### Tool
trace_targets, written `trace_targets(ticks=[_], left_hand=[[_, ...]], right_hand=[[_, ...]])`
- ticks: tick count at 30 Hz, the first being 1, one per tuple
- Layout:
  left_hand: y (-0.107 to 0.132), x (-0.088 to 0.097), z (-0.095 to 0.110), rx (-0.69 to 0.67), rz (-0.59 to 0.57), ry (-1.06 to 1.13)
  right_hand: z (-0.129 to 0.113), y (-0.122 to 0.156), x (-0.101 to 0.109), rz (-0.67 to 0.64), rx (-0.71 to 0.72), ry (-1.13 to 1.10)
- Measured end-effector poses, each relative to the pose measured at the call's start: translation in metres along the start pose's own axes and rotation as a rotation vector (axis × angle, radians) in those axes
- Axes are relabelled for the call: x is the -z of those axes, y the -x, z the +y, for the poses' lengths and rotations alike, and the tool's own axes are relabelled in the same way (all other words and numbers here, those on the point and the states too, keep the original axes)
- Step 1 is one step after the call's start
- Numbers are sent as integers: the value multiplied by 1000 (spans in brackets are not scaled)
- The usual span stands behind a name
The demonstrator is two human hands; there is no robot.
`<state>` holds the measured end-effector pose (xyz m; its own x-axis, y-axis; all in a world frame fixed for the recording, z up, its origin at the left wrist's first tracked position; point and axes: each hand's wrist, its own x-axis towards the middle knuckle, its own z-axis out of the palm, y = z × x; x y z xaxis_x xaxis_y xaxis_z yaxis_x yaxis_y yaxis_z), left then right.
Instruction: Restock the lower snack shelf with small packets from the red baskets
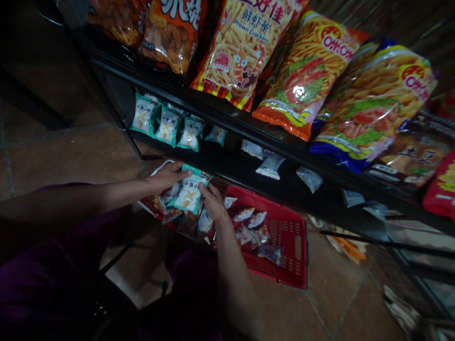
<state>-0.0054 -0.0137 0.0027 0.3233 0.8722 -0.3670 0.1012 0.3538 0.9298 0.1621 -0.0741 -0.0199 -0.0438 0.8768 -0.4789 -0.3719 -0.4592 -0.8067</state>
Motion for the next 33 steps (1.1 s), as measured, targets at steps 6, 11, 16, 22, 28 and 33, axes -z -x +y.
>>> trace_targets(ticks=[6, 11, 16, 22, 28, 33], left_hand=[[3, 0, 0, 92, -183, 40], [7, -3, -7, 109, -281, -22], [14, -8, -8, 102, -234, -175], [12, -4, -12, 27, -242, -347], [12, -4, -10, 5, -288, -500], [14, -5, -7, 34, -302, -490]], right_hand=[[-1, -2, -2, 47, 42, -45], [-4, -6, 1, 98, 88, -120], [-9, -4, 2, 116, 101, -122], [-14, -7, 12, 210, 165, -181], [-15, -9, 17, 208, 108, -109], [-14, -13, 17, 292, 100, -92]])
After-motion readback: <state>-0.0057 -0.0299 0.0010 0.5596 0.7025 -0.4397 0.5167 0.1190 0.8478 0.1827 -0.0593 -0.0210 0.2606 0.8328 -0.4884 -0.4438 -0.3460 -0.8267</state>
